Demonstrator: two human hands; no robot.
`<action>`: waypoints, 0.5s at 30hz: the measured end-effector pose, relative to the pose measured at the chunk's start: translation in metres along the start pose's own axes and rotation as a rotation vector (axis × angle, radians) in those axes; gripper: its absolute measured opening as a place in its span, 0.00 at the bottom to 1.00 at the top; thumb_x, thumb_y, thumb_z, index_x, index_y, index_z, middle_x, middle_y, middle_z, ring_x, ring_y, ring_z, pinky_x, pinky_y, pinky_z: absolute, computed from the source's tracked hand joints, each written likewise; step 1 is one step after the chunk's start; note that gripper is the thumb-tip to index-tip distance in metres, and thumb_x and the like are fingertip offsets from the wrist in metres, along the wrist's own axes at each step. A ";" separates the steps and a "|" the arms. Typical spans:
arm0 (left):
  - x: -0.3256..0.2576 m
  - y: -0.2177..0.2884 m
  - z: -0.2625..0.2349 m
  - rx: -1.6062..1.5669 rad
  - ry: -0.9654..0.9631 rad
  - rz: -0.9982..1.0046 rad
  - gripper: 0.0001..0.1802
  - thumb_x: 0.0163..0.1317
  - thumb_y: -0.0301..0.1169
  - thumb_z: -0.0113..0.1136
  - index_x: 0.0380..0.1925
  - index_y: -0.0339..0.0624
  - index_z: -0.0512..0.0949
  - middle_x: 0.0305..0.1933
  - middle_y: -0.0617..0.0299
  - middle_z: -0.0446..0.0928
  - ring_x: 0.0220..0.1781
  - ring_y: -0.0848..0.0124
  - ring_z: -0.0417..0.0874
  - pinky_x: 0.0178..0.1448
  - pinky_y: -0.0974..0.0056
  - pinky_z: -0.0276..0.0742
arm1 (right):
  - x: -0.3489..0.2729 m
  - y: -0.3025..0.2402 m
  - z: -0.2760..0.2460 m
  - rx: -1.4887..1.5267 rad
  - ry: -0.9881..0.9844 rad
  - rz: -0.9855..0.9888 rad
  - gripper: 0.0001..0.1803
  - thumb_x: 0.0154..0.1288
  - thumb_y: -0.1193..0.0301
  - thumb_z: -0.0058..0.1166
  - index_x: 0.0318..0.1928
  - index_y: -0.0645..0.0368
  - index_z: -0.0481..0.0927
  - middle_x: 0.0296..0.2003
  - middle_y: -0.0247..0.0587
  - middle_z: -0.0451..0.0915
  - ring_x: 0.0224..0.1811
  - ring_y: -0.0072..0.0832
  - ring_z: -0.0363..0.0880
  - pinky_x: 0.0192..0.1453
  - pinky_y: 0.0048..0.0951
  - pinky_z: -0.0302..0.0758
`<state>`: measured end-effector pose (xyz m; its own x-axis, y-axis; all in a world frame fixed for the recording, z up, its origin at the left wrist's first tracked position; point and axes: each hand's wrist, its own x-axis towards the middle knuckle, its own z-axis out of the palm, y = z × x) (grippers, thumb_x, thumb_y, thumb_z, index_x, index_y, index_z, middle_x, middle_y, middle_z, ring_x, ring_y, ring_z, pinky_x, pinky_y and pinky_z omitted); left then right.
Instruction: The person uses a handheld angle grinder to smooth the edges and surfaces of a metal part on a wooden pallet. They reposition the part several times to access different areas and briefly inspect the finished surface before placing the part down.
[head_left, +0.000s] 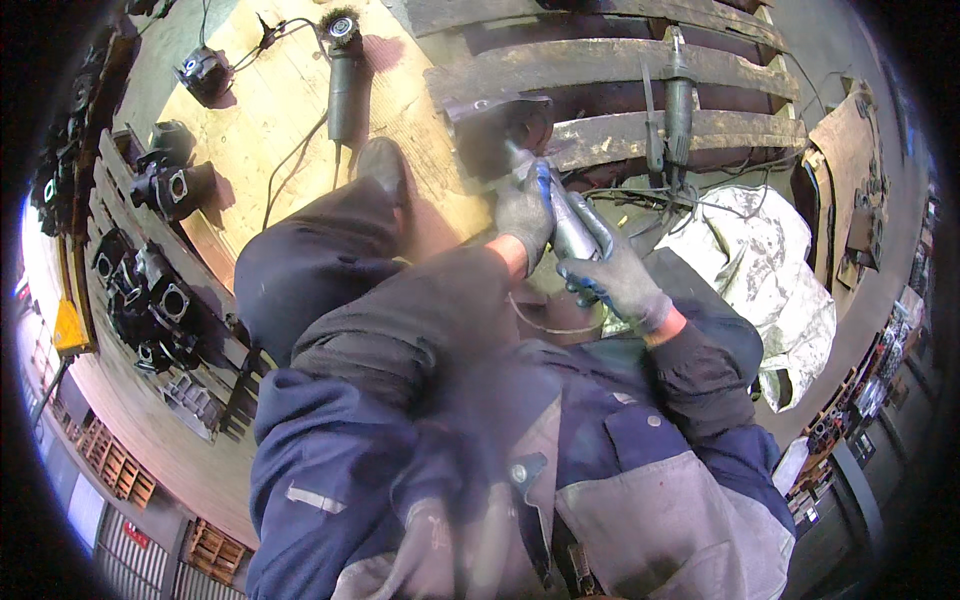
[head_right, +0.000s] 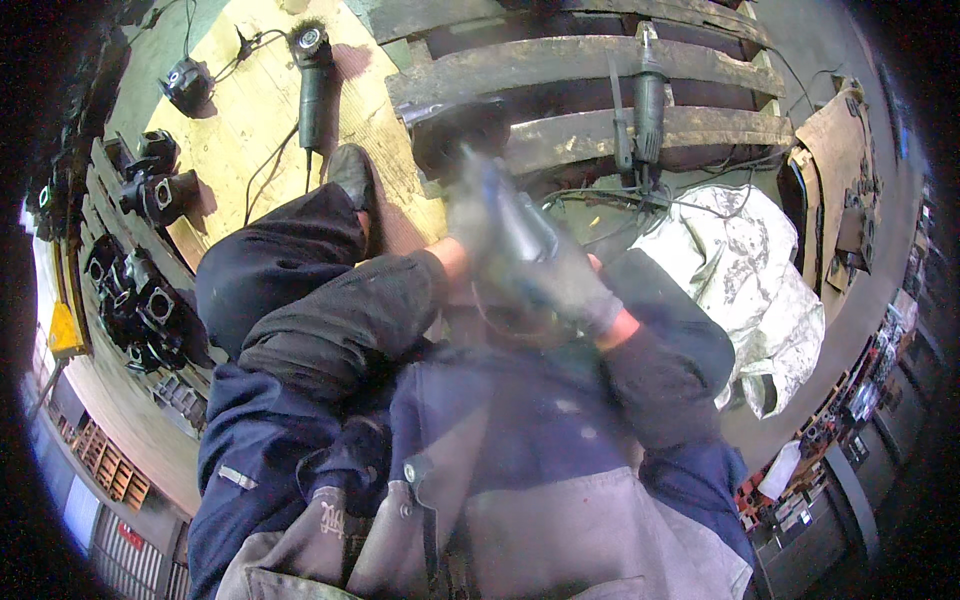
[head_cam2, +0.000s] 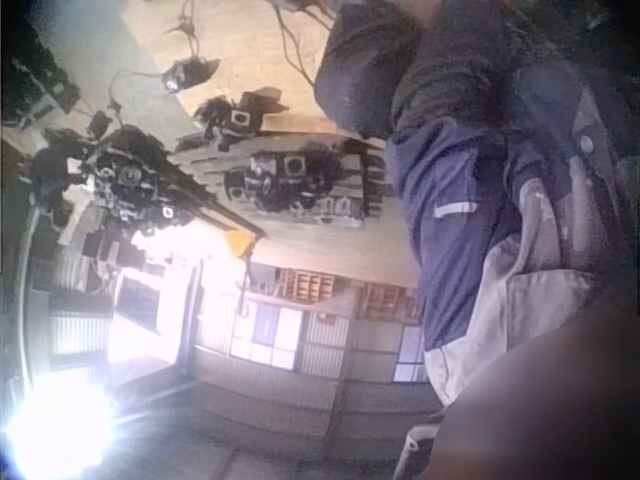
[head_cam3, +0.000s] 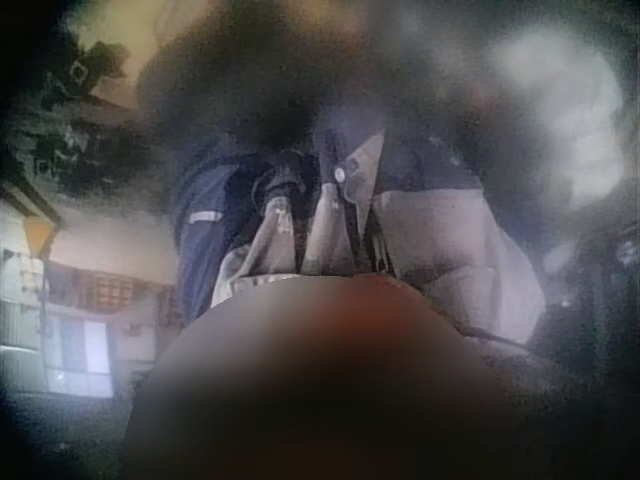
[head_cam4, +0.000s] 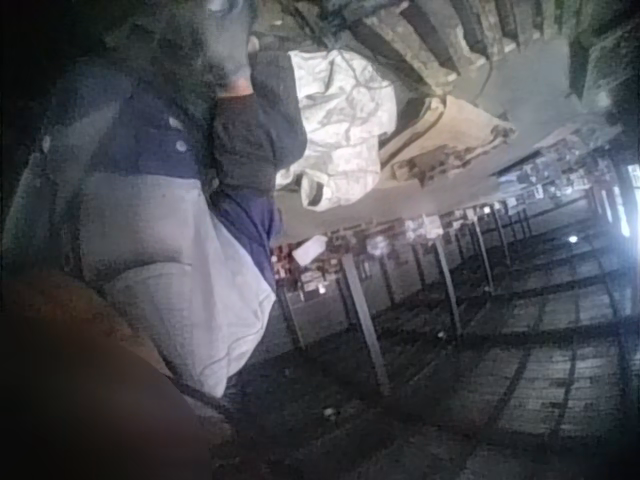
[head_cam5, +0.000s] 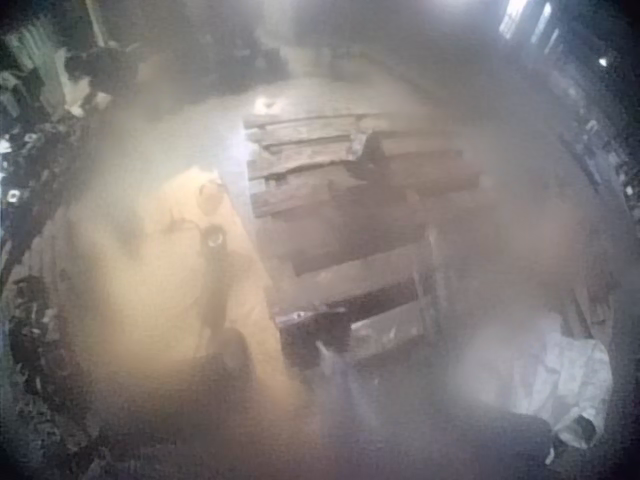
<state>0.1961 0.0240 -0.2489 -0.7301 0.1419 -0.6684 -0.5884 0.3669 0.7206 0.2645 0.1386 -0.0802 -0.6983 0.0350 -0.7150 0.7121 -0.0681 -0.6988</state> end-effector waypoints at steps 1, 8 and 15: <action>0.000 0.001 0.000 -0.002 -0.034 -0.061 0.51 0.69 0.69 0.55 0.67 0.26 0.72 0.63 0.30 0.79 0.67 0.41 0.82 0.70 0.50 0.74 | 0.002 0.000 0.000 -0.003 -0.011 0.048 0.53 0.62 0.74 0.70 0.84 0.52 0.54 0.46 0.35 0.79 0.31 0.18 0.78 0.29 0.24 0.81; 0.010 0.004 0.000 -0.154 -0.060 -0.082 0.47 0.71 0.66 0.55 0.66 0.29 0.75 0.59 0.32 0.82 0.64 0.43 0.84 0.68 0.50 0.76 | 0.008 0.007 -0.002 0.037 -0.034 -0.003 0.53 0.64 0.73 0.68 0.85 0.53 0.52 0.44 0.34 0.78 0.30 0.17 0.77 0.29 0.23 0.79; 0.012 0.011 -0.005 0.104 -0.014 -0.063 0.47 0.71 0.67 0.53 0.64 0.29 0.77 0.62 0.31 0.81 0.65 0.41 0.83 0.69 0.49 0.75 | 0.018 0.006 -0.004 -0.100 -0.035 -0.058 0.52 0.64 0.73 0.67 0.85 0.54 0.54 0.42 0.32 0.79 0.31 0.16 0.76 0.32 0.22 0.78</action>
<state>0.1790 0.0257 -0.2484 -0.6878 0.1278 -0.7145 -0.5932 0.4685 0.6548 0.2565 0.1432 -0.0970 -0.7392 0.0009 -0.6734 0.6731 0.0327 -0.7388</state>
